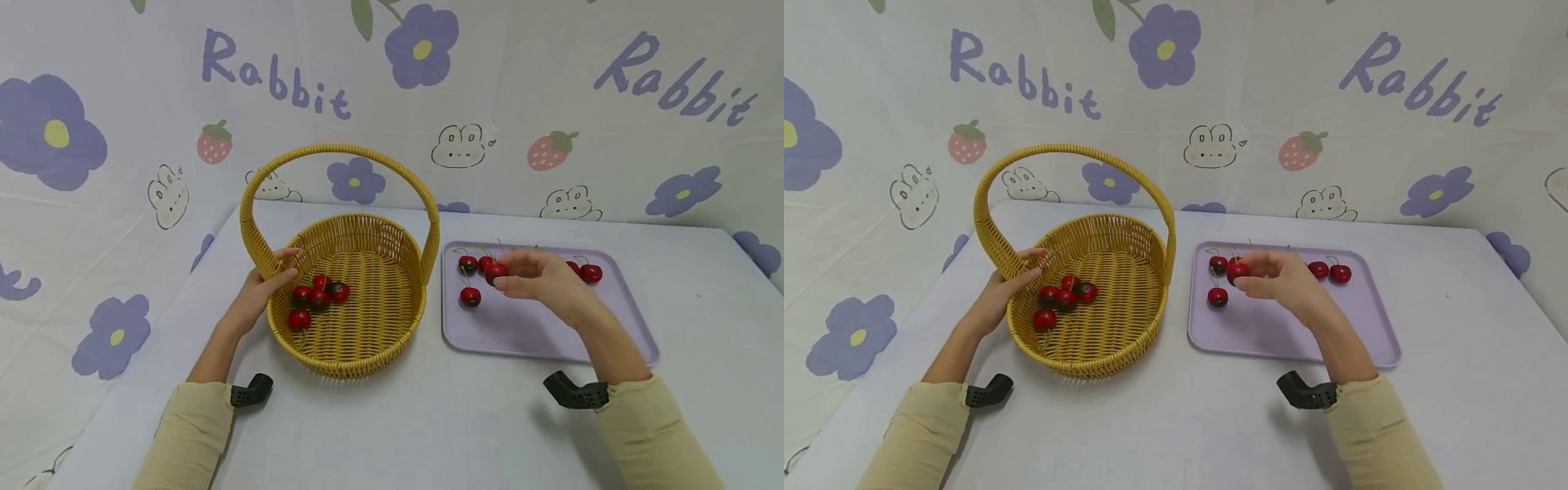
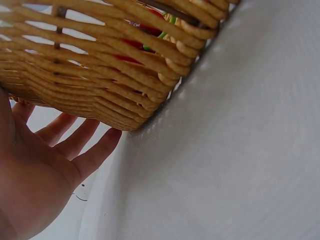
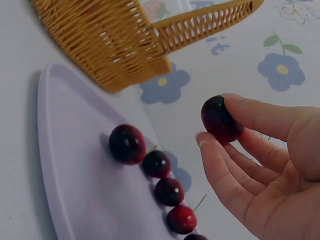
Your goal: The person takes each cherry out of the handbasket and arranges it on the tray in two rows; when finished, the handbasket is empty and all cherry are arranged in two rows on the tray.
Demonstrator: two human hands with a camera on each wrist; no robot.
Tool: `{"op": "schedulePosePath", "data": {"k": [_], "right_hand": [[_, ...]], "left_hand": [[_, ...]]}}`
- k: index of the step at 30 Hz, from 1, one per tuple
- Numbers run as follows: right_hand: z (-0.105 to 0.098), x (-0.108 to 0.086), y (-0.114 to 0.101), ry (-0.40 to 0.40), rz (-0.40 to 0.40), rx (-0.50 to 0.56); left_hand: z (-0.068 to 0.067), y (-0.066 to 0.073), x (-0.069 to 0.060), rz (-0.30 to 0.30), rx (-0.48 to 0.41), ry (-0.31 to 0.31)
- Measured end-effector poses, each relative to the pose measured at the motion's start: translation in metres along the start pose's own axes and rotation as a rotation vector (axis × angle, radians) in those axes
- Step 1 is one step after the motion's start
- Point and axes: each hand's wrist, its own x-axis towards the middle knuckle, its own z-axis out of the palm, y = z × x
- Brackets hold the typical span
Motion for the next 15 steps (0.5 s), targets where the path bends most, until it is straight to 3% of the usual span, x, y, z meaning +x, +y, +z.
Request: {"op": "schedulePosePath", "data": {"k": [4, 11, 15], "right_hand": [[-0.004, 0.003, 0.008, 0.014, 0.042, -0.011], [-0.008, 0.01, 0.022, 0.021, 0.115, -0.201], [-0.008, 0.013, 0.03, 0.011, 0.128, -0.25]], "left_hand": [[0.001, 0.001, 0.0, 0.002, 0.0, -0.001], [0.0, 0.001, -0.001, 0.001, 0.001, 0.002], [0.0, 0.001, -0.001, -0.006, -0.008, 0.005]]}}
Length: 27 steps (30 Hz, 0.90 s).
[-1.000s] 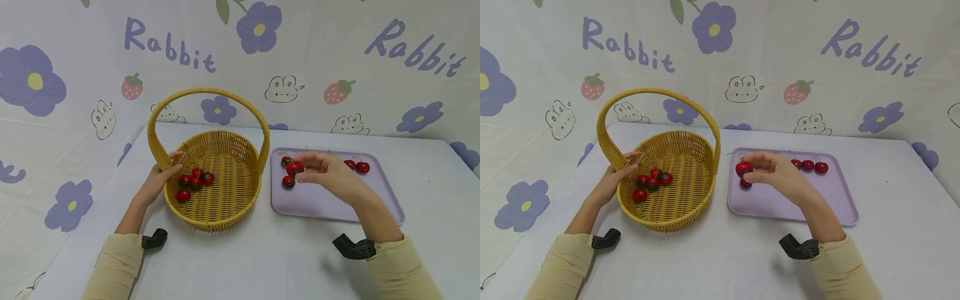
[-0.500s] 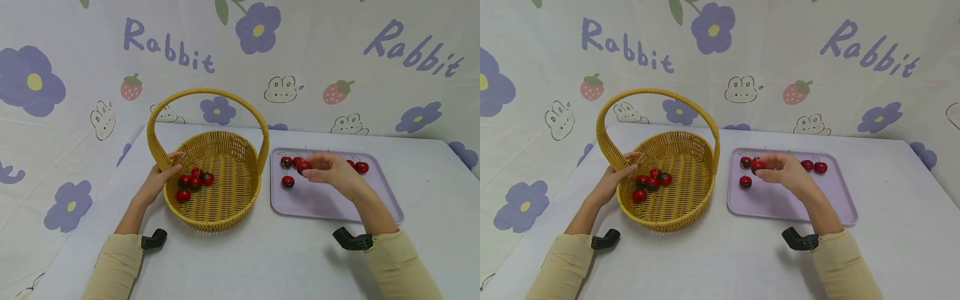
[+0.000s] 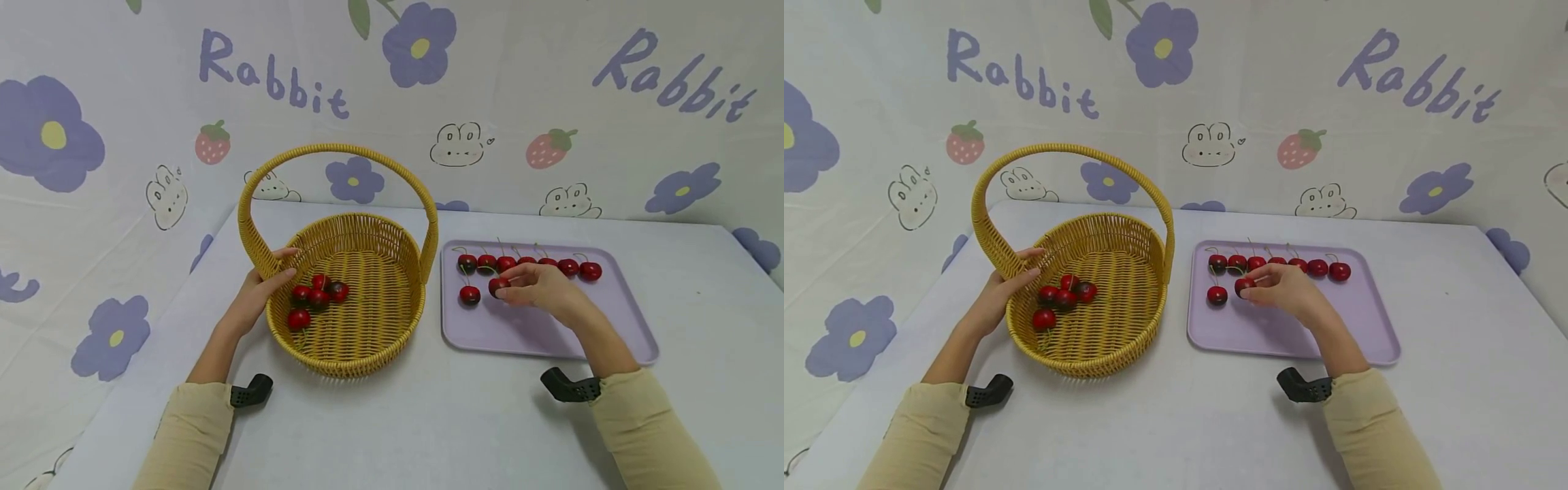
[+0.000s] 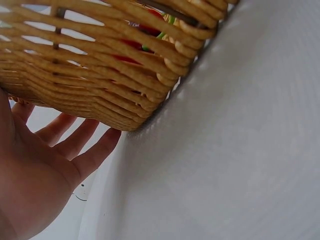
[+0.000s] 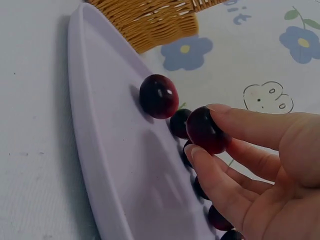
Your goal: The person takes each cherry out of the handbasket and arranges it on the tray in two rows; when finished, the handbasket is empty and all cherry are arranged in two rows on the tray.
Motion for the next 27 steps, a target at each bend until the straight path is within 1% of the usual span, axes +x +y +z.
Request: {"op": "schedulePosePath", "data": {"k": [6, 20, 27], "right_hand": [[0.004, 0.002, 0.004, -0.022, 0.02, 0.002], [0.016, 0.007, 0.007, 0.033, 0.076, -0.061], [0.018, 0.008, 0.007, 0.036, 0.08, -0.057]], "left_hand": [[0.001, 0.002, 0.0, -0.005, 0.005, -0.001], [0.002, 0.005, -0.001, -0.002, 0.006, -0.005], [0.001, 0.001, -0.001, 0.011, 0.015, -0.002]]}}
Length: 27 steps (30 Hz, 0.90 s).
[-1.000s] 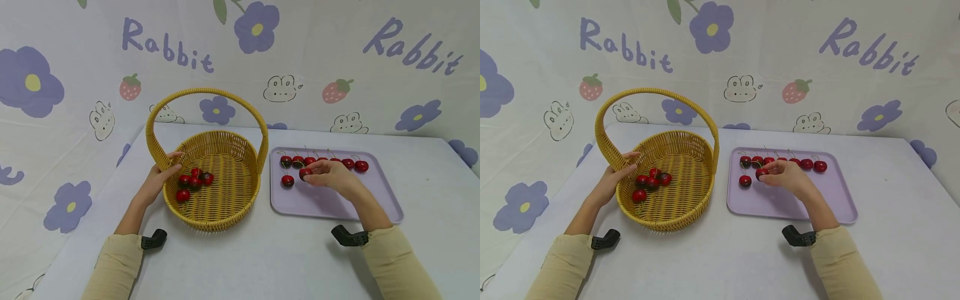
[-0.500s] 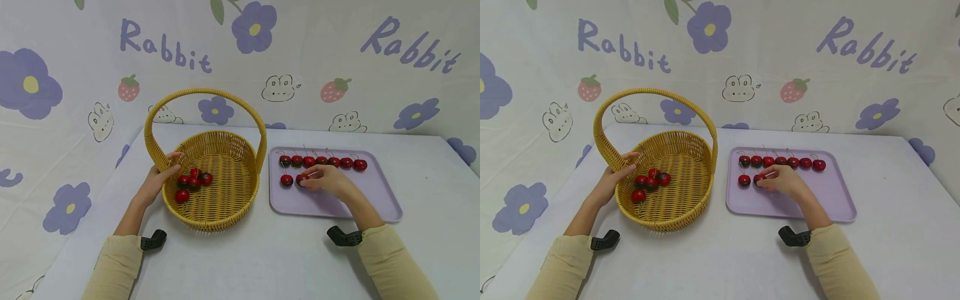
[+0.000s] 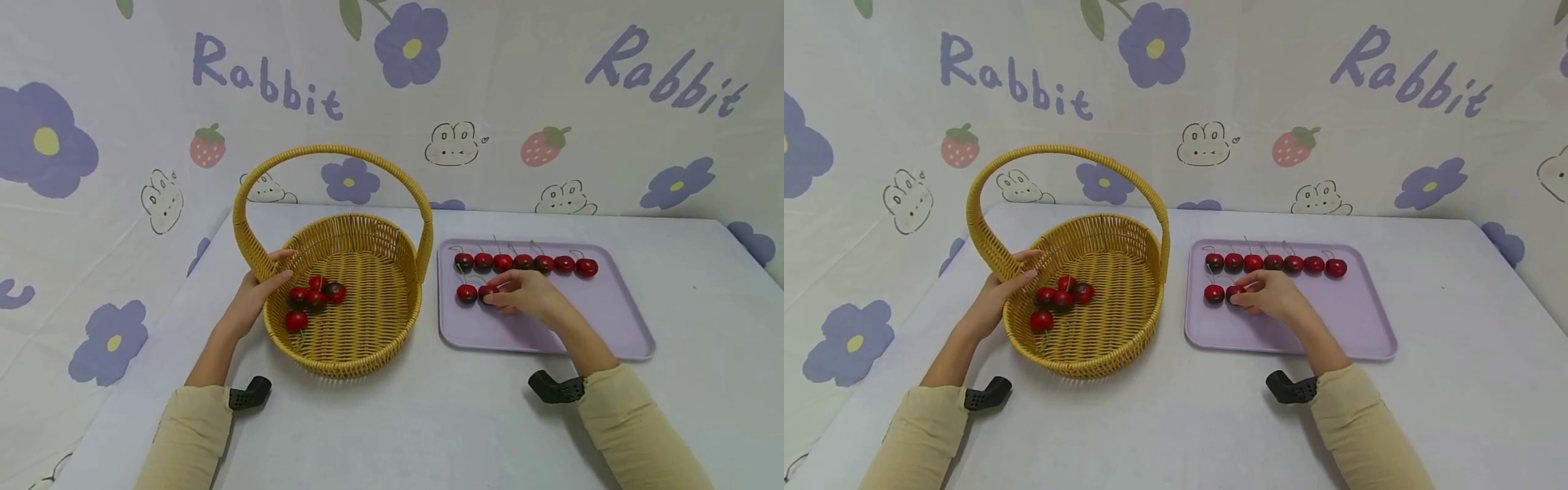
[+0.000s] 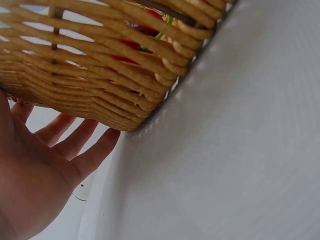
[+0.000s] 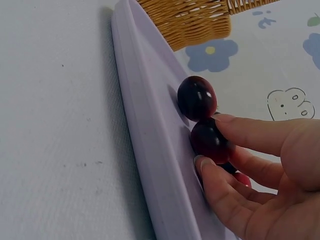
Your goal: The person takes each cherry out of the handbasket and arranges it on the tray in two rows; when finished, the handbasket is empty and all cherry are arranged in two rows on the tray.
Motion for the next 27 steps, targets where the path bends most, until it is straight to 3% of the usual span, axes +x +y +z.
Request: {"op": "schedulePosePath", "data": {"k": [16, 27], "right_hand": [[0.0021, -0.0013, -0.0016, 0.022, -0.016, 0.055], [0.0029, -0.0007, -0.0018, 0.034, 0.018, 0.021]], "left_hand": [[0.0009, 0.0022, -0.0006, -0.017, -0.004, 0.005], [-0.0004, -0.0004, 0.0002, -0.008, 0.003, 0.006]]}}
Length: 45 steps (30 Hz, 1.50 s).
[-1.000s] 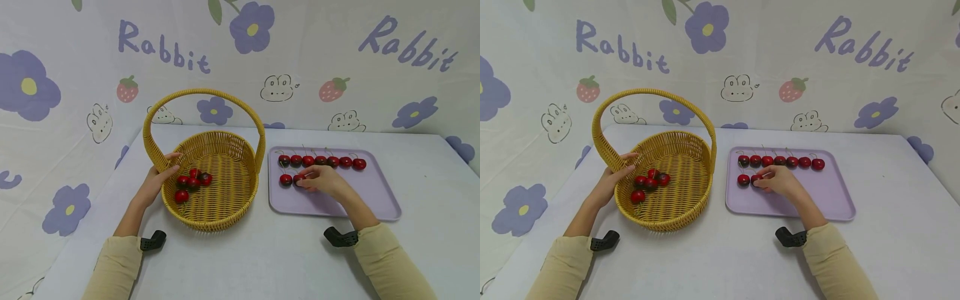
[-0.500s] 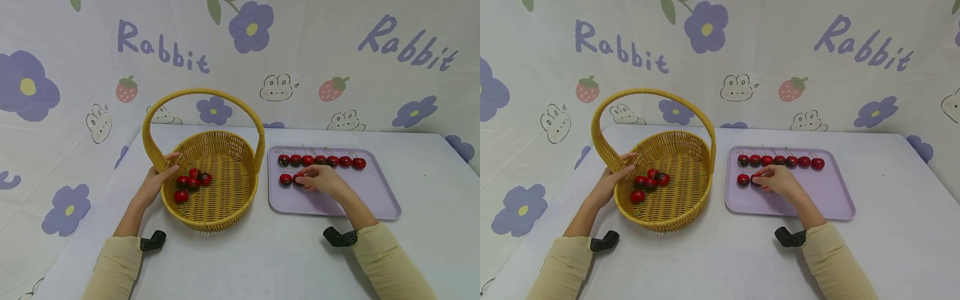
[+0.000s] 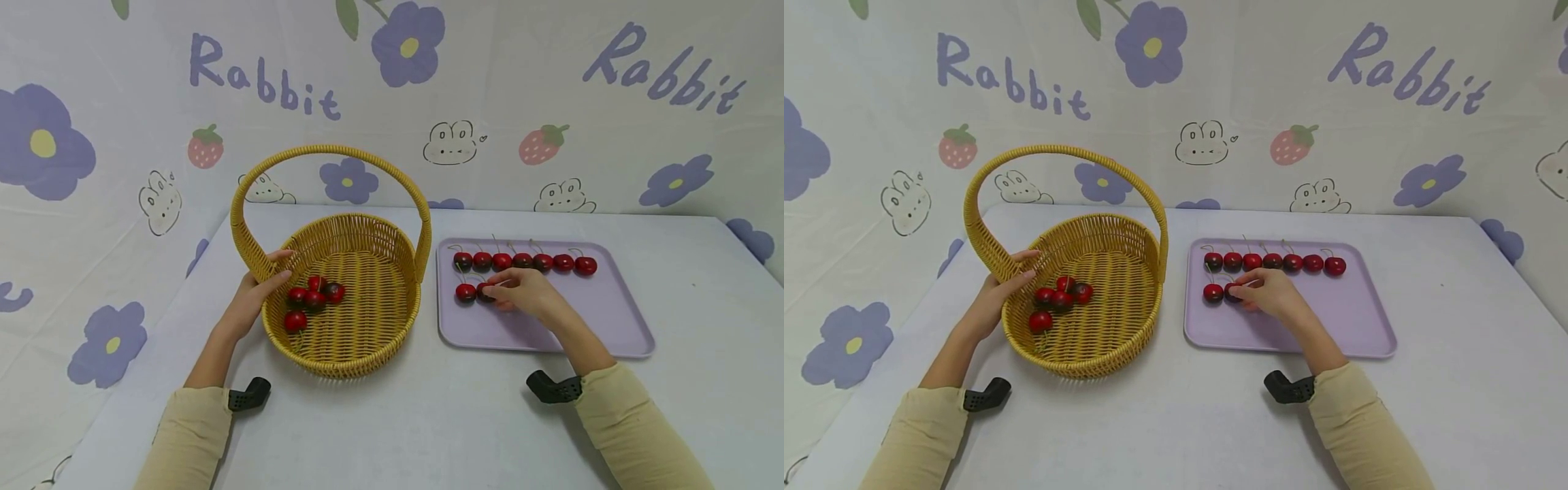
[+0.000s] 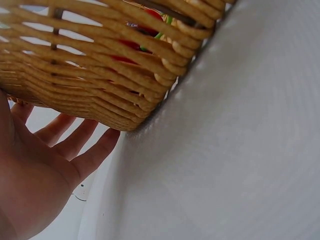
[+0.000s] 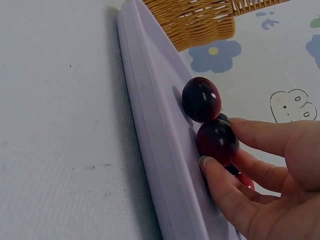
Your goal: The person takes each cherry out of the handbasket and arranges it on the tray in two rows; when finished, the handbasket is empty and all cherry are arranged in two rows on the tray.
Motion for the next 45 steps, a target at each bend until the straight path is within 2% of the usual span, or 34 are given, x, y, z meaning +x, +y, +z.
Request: {"op": "schedulePosePath", "data": {"k": [9, 14, 19, 24, 32, 38, 45], "right_hand": [[-0.001, -0.001, 0.0, -0.003, -0.031, 0.047], [-0.004, -0.001, 0.0, -0.015, -0.025, 0.037], [-0.014, -0.003, -0.001, -0.042, -0.01, 0.021], [-0.029, -0.006, 0.0, -0.077, -0.02, 0.08], [-0.05, -0.017, -0.004, -0.241, -0.141, 0.225], [-0.05, -0.023, -0.012, -0.327, -0.184, 0.333], [-0.043, -0.032, -0.025, -0.419, -0.296, 0.391]], "left_hand": [[-0.001, -0.001, 0.0, 0.0, 0.003, -0.002], [0.0, -0.001, 0.0, 0.0, 0.001, -0.003], [0.0, -0.001, 0.0, -0.005, 0.001, -0.002], [0.001, 0.001, -0.001, -0.009, -0.012, 0.0], [0.001, 0.002, -0.001, -0.005, 0.002, 0.002], [0.001, 0.003, -0.001, -0.009, 0.005, 0.001], [0.001, 0.003, -0.001, -0.003, 0.002, -0.002]]}}
